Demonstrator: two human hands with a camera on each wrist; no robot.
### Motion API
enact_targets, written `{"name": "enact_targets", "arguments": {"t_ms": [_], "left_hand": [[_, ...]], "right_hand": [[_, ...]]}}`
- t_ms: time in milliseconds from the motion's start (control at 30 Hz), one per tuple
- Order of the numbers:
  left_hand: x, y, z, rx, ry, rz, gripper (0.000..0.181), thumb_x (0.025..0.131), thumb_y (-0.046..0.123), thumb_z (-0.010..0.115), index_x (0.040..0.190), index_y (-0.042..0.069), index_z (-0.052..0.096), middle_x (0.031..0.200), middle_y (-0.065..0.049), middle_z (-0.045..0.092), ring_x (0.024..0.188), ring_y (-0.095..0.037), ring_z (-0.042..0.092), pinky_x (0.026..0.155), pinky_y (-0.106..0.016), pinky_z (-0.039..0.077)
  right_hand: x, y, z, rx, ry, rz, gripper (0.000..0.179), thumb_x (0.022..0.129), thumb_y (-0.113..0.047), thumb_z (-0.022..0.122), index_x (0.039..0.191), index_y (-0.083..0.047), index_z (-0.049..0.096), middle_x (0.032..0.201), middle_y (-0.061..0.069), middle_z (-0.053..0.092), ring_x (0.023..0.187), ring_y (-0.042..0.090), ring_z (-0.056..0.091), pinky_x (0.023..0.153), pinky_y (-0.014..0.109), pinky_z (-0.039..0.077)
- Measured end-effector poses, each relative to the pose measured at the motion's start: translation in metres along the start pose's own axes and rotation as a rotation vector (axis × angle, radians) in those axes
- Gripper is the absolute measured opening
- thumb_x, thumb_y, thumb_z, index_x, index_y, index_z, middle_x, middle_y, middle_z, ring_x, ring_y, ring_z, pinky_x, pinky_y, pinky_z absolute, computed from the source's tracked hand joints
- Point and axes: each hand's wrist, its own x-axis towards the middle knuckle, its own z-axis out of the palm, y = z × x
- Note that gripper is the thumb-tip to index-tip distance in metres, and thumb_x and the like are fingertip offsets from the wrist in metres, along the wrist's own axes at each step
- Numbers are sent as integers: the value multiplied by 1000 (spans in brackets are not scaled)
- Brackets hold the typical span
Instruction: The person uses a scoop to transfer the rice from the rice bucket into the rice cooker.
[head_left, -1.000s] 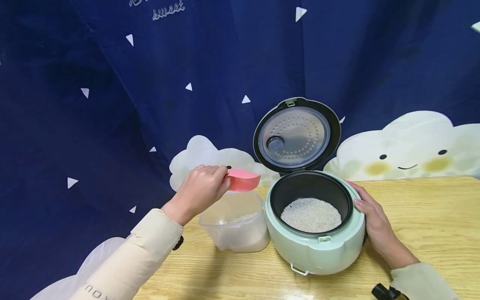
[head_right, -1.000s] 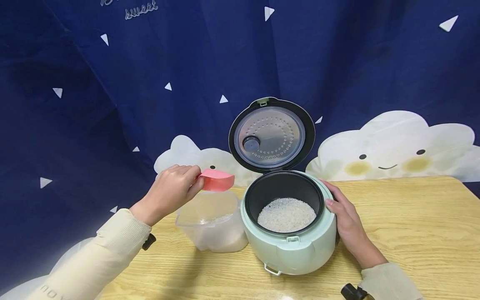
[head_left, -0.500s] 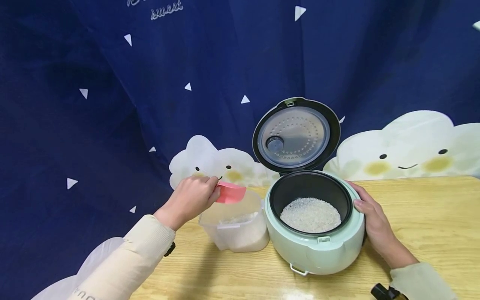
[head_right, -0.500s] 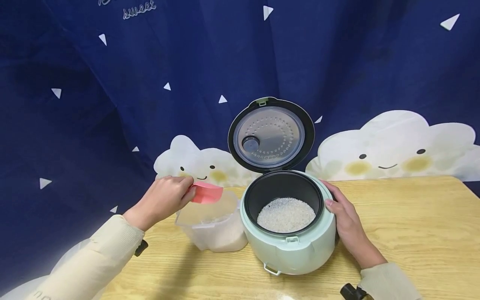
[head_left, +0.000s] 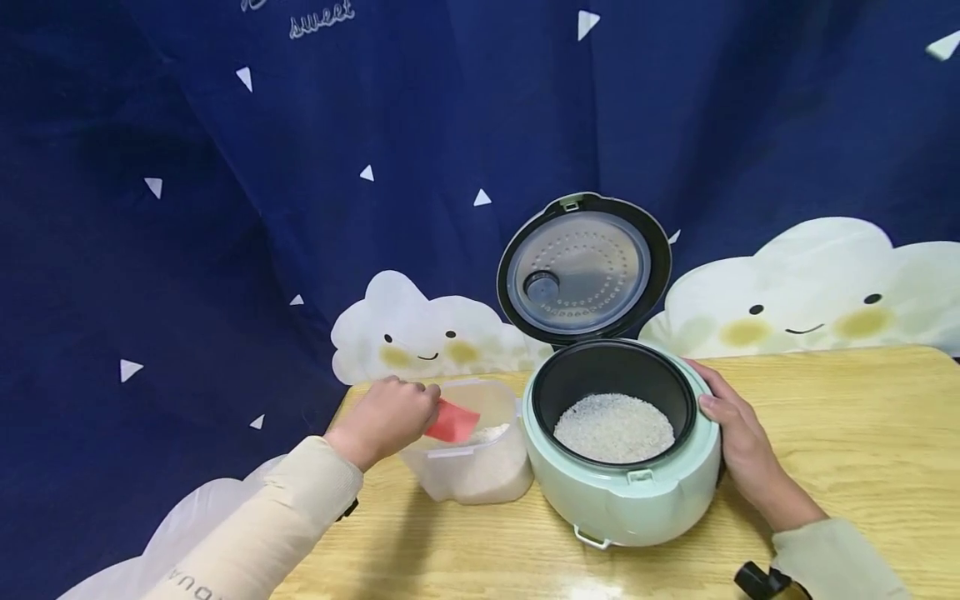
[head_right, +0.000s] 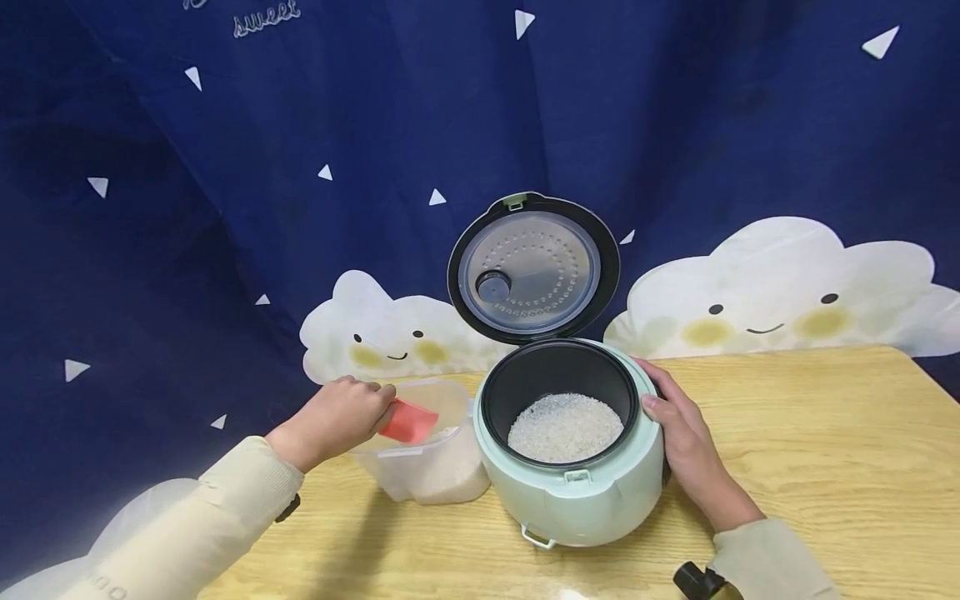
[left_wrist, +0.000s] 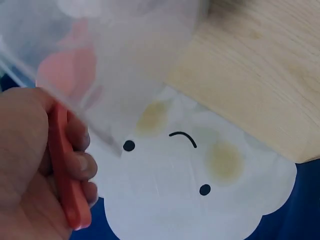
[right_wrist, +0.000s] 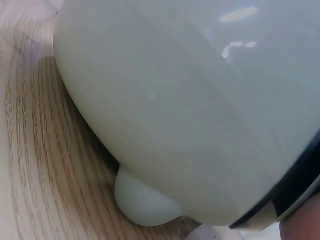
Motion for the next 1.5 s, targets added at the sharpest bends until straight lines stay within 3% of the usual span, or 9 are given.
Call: {"name": "enact_targets", "arguments": {"t_ms": [133, 267, 467, 667, 933, 1067, 1267, 1500], "left_hand": [[0, 6, 7, 86, -18, 46, 21, 79, 3, 75, 69, 13, 59, 59, 1, 61, 50, -14, 59, 48, -31, 43], [4, 11, 5, 78, -58, 14, 24, 76, -1, 74, 64, 15, 60, 58, 2, 62, 49, -14, 58, 47, -32, 45], [14, 19, -5, -13, -230, -97, 27, 79, -2, 71, 61, 16, 62, 61, -1, 64, 50, -19, 58, 48, -38, 53], [24, 29, -8, 51, -366, -163, 25, 84, 4, 72, 64, 16, 65, 63, 0, 64, 53, -17, 61, 50, -35, 55], [37, 37, -1, 58, -516, -197, 32, 84, 6, 71, 59, 19, 58, 64, 3, 62, 54, -11, 55, 52, -32, 53], [42, 38, 4, 44, -576, -202, 28, 84, 8, 71, 60, 18, 59, 67, 3, 64, 57, -13, 58, 53, -33, 54], [46, 39, 9, -14, -607, -214, 31, 87, 5, 67, 61, 18, 59, 68, 2, 65, 59, -13, 59, 54, -37, 57], [45, 36, 22, -119, -644, -205, 41, 84, 22, 78, 57, 18, 48, 63, 3, 57, 56, -14, 47, 55, -43, 58]], "right_hand": [[-1, 1, 1, 5, -2, 0, 50, 105, -7, 29, 153, -5, 44, 145, -17, 57, 135, -6, 49, 108, 6, 33], [0, 1, 1, 5, 5, -18, 50, 105, -6, 29, 153, -3, 44, 146, -16, 58, 136, -5, 50, 108, 7, 33], [1, 2, 2, 36, 15, -46, 51, 103, -4, 29, 152, 1, 44, 145, -13, 60, 135, -1, 52, 109, 9, 33], [1, 1, 0, 24, 26, -42, 50, 104, -5, 30, 151, 0, 46, 145, -13, 60, 134, -1, 52, 109, 9, 33], [1, 0, 1, 10, 31, -21, 50, 103, -6, 31, 151, -2, 46, 144, -15, 60, 134, -3, 51, 108, 8, 33], [1, 0, 1, 25, 24, -27, 50, 104, -6, 30, 152, -1, 45, 145, -14, 59, 135, -2, 51, 109, 8, 33], [2, -1, 0, 20, 29, -31, 50, 104, -6, 30, 152, -1, 44, 146, -13, 59, 135, -2, 51, 109, 8, 33], [1, -1, 1, -4, 31, -28, 50, 104, -7, 30, 151, -1, 45, 144, -15, 59, 134, -3, 51, 109, 8, 33]]}}
